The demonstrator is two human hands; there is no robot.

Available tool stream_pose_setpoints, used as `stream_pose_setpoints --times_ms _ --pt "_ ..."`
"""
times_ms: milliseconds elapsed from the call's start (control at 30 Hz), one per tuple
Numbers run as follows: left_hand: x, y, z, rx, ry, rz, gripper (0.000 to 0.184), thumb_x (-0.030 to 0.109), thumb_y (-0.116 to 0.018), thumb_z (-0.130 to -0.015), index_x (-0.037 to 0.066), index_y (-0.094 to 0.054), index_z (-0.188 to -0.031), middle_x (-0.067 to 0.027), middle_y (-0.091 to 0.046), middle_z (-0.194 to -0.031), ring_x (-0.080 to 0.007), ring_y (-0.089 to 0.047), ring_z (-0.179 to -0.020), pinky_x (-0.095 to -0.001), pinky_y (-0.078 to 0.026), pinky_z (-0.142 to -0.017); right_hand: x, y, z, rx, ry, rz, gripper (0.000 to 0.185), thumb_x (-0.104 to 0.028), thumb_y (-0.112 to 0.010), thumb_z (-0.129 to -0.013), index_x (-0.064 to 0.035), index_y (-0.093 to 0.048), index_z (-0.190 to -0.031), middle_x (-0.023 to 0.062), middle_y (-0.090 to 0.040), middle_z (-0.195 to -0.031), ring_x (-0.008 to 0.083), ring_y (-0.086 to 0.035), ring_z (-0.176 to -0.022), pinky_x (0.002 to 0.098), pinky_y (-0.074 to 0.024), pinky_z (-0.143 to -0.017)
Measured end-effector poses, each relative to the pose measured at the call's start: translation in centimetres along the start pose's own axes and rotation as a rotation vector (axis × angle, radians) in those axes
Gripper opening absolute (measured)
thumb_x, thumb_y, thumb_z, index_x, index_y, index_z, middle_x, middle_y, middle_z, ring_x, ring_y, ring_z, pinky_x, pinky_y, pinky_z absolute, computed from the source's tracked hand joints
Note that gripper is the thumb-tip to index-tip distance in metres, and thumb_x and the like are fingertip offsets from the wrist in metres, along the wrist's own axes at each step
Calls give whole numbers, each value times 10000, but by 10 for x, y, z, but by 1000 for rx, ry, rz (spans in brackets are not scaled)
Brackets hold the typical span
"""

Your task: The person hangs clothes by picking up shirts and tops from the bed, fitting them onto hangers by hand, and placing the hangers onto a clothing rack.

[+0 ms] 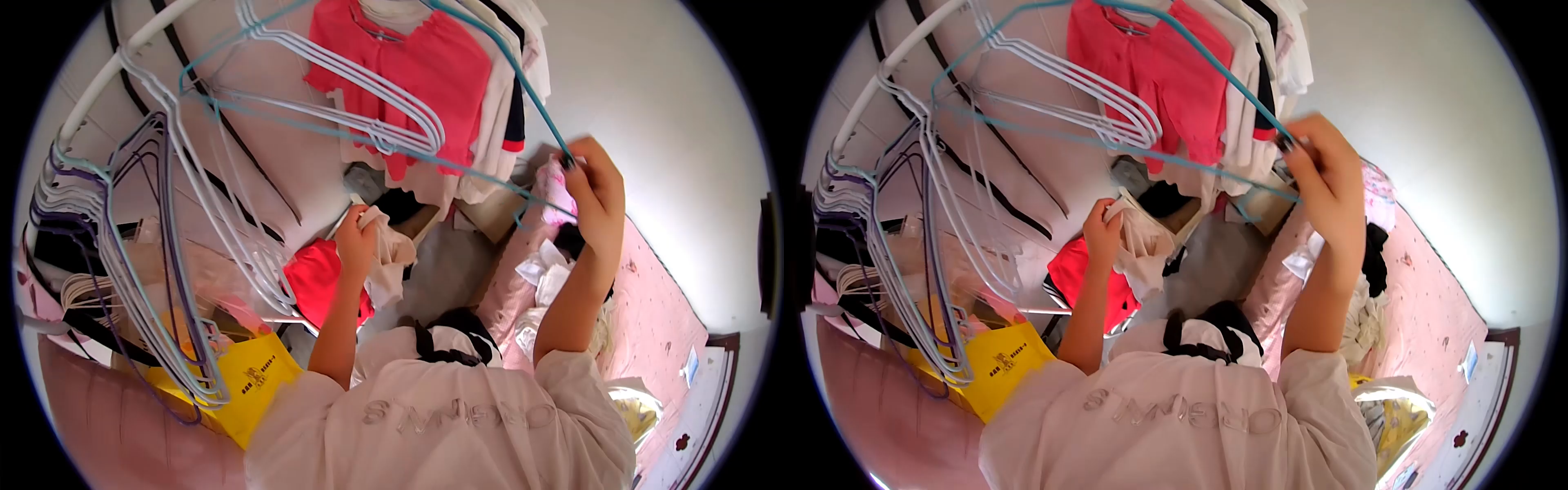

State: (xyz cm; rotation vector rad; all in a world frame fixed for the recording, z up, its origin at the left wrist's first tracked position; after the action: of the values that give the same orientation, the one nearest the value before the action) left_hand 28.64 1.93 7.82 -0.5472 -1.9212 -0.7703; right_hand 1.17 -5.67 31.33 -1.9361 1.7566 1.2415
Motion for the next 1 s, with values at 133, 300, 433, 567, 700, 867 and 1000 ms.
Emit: stream_pose_setpoints --times_ms 133,300,433,567,700,867,1000 --pt "-8 -14 -2 -9 -103 -46 132 70 -563 -732 26 -571 -856 -149 -594 -760 -316 -577 -705 -339 -453 -643 56 43 78 18 -177 -187 93 -78 -498 -822 5 -538 -834 -11 -433 -737 31 -317 -534 180 -241 -477" --pt "-19 -36 -15 -79 -84 23 105 72 -584 -738 -1 -534 -795 -106 -554 -711 -227 -536 -635 -300 -430 -594 111 81 177 96 -436 -475 244 -217 -589 -804 19 -526 -820 -3 -411 -684 30 -293 -439 185 -211 -398" --pt "-32 -54 -31 -156 5 116 135 117 -600 -776 21 -511 -743 -6 -470 -592 -79 -435 -540 -223 -359 -481 126 117 254 139 -578 -379 338 -253 -646 -755 74 -561 -772 -8 -424 -599 33 -303 -434 196 -201 -411" --pt "-24 -64 -41 -300 146 9 232 213 -626 -749 2 -530 -737 -92 -540 -609 -185 -508 -563 -314 -411 -548 132 130 303 123 -779 -322 261 -184 -631 -760 67 -593 -820 6 -475 -629 36 -336 -454 191 -218 -418" --pt "-21 -75 -51 -321 16 -84 239 211 -638 -749 -1 -529 -724 -82 -537 -606 -144 -486 -550 -295 -398 -531 140 123 319 89 -854 -348 162 -81 -591 -764 48 -609 -860 23 -546 -697 37 -368 -476 184 -254 -431" --pt "-6 -90 -40 -431 -18 18 244 210 -643 -749 0 -524 -721 -86 -533 -600 -134 -465 -534 -286 -384 -516 151 106 304 40 -865 -350 139 -45 -586 -754 39 -620 -860 4 -564 -715 28 -374 -510 182 -270 -438" --pt "0 -82 -44 -341 -23 -47 258 220 -642 -755 -1 -517 -710 -85 -532 -593 -143 -462 -519 -285 -381 -509 146 104 283 21 -840 -360 140 -51 -594 -751 34 -624 -858 -15 -544 -694 21 -349 -504 187 -254 -437"
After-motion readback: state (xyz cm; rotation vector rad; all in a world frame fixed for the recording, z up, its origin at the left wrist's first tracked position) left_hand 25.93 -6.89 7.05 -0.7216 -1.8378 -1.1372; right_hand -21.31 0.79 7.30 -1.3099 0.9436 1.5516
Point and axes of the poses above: each hand's wrist, its own z-axis away from the middle knuckle, its own y-axis out of the back of the hand, x = y × z, the point moved 4 cm from there along -z, towards the middle knuckle
